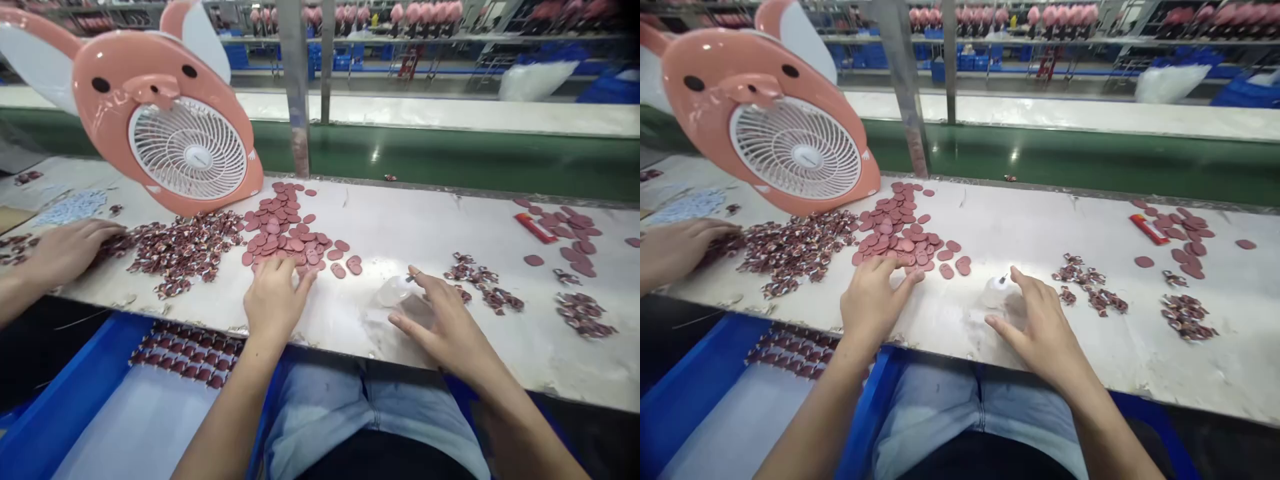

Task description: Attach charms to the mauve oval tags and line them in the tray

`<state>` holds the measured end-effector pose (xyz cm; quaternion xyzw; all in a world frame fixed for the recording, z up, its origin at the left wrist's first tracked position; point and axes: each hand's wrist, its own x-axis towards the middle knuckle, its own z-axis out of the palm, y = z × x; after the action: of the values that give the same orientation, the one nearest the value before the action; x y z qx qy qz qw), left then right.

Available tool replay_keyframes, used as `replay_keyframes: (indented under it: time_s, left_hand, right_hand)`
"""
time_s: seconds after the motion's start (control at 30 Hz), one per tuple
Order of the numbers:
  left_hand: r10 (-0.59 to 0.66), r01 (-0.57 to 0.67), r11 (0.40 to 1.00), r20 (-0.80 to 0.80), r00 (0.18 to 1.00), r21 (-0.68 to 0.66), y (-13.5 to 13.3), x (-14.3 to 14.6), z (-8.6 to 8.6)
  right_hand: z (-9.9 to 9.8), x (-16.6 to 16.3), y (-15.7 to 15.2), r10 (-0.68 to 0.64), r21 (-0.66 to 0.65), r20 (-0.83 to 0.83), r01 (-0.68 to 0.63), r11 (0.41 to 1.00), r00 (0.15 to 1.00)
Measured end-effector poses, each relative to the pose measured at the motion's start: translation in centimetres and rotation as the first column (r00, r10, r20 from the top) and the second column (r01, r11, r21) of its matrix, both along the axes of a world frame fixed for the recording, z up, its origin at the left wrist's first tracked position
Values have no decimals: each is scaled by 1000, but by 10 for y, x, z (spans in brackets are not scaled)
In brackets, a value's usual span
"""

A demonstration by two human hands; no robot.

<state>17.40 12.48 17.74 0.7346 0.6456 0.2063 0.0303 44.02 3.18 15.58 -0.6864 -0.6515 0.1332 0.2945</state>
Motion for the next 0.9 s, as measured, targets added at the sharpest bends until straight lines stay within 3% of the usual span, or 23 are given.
replay_keyframes:
  time_s: [0.07,0.17,0.27,0.33,0.5,0.6,0.7,0.77,0.9]
  left_hand:
    - [-139,138,989,14,990,60,13,9,4]
    - [-407,406,913,-27,913,-49,36,36,5]
    - [-540,525,835,-59,840,-163,47,53,0]
    - [-573,556,812,-62,817,-176,42,48,-4]
    - [-571,557,816,-69,818,-159,9,1,-4]
    - [-555,553,830,-8,832,-65,12,-26,0]
    - [-405,405,914,47,913,-1,52,-46,4]
    - [-264,265,963,34,964,-35,89,-55,4]
    - [-236,232,959,-8,972,-164,139,-60,0]
  right_hand:
    - [17,25,12,44,-43,-32,-46,998,998]
    - [45,62,52,4,-73,-59,-9,997,998]
    - [57,81,106,-35,-68,-56,31,997,998]
    - [52,79,139,-2,-81,-53,-2,997,999]
    - [20,38,195,264,-97,-71,-270,958,962]
    - [9,-3,225,428,-47,-61,-431,901,902]
    - [8,-46,261,524,14,5,-525,851,851]
    - [8,-70,285,540,44,51,-542,839,840]
    - [5,-98,309,577,36,101,-583,812,810]
